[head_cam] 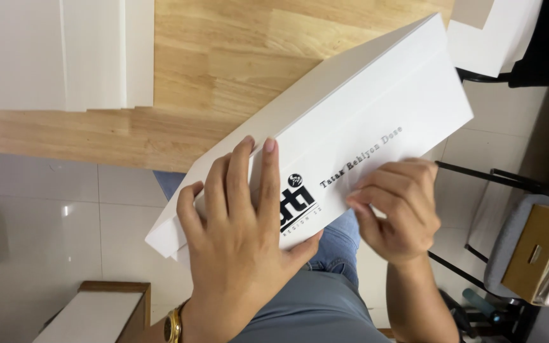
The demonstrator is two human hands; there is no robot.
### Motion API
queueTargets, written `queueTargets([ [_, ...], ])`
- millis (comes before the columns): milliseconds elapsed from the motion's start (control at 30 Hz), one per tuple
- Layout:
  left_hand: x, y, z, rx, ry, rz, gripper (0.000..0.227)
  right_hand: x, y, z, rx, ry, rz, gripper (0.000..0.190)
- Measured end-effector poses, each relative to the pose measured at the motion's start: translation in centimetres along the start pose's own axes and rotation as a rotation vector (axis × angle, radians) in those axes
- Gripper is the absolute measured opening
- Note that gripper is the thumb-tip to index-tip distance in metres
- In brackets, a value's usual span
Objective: Peeling a long white sticker from a white box and using scissors to cut it
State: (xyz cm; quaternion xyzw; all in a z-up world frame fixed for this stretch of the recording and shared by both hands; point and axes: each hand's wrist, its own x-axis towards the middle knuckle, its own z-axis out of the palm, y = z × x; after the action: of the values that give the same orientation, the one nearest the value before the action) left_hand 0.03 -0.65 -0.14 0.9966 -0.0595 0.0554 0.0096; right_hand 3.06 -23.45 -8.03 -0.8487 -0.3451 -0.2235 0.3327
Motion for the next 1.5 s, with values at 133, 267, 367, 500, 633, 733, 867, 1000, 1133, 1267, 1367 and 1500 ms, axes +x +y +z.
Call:
queueTargets([
  [133, 0.0, 0.1, 0.2, 0.002, -0.031, -0.003, 0.109, 0.4, -1.4, 1.0, -0.04, 0.07, 0.042, 0.011],
  [267, 0.8, -0.2, -0.6, -0.161, -0.094, 0.085, 0.09, 2.4, -3.5, 1.8, -0.018, 0.169, 0.184, 0.014],
  [367, 3.2, 0.1, -1.2, -0.449, -0.059, 0.207, 0.046, 3.1, -4.5, 2.2, 0.057, 0.213, 0.35, 0.015],
  [500, 5.8, 0.6, -1.5, -0.674, 0.04, 0.394, 0.014, 2.8, -4.4, 2.1, 0.173, 0.242, 0.449, 0.018],
  [633, 6.6, 0.7, -0.9, -0.638, 0.084, 0.469, 0.014, -1.8, 2.0, 1.5, 0.124, 0.375, 0.265, 0.047],
  [733, 6.4, 0.6, -0.2, -0.625, 0.101, 0.432, 0.012, -3.0, 11.5, 0.8, 0.077, 0.798, 0.357, 0.018],
  [867, 6.0, 0.7, -0.3, -0.686, 0.105, 0.424, 0.011, -5.8, 24.3, 3.2, -0.215, -0.043, 0.45, 0.046],
  [1000, 6.0, 1.0, -0.1, -0.711, 0.123, 0.371, 0.014, -7.4, 30.4, 4.6, -0.37, -0.393, 0.261, 0.045],
  [1133, 5.8, 0.7, 0.3, -0.746, 0.081, 0.365, 0.014, -8.7, 30.4, 4.0, -0.593, -0.428, 0.179, 0.03],
  [1267, 5.8, 0.4, 0.6, -0.806, 0.042, 0.346, 0.016, -10.0, 28.4, 3.7, -0.858, -0.443, 0.151, 0.006],
  [1367, 5.9, 0.5, 0.5, -0.828, 0.038, 0.341, 0.018, -9.1, 25.3, 1.8, -0.52, -0.425, 0.592, 0.011],
  [1500, 5.8, 0.4, 0.5, -0.817, 0.029, 0.328, 0.016, -9.0, 19.0, -2.0, 0.54, 0.257, 1.276, 0.009],
])
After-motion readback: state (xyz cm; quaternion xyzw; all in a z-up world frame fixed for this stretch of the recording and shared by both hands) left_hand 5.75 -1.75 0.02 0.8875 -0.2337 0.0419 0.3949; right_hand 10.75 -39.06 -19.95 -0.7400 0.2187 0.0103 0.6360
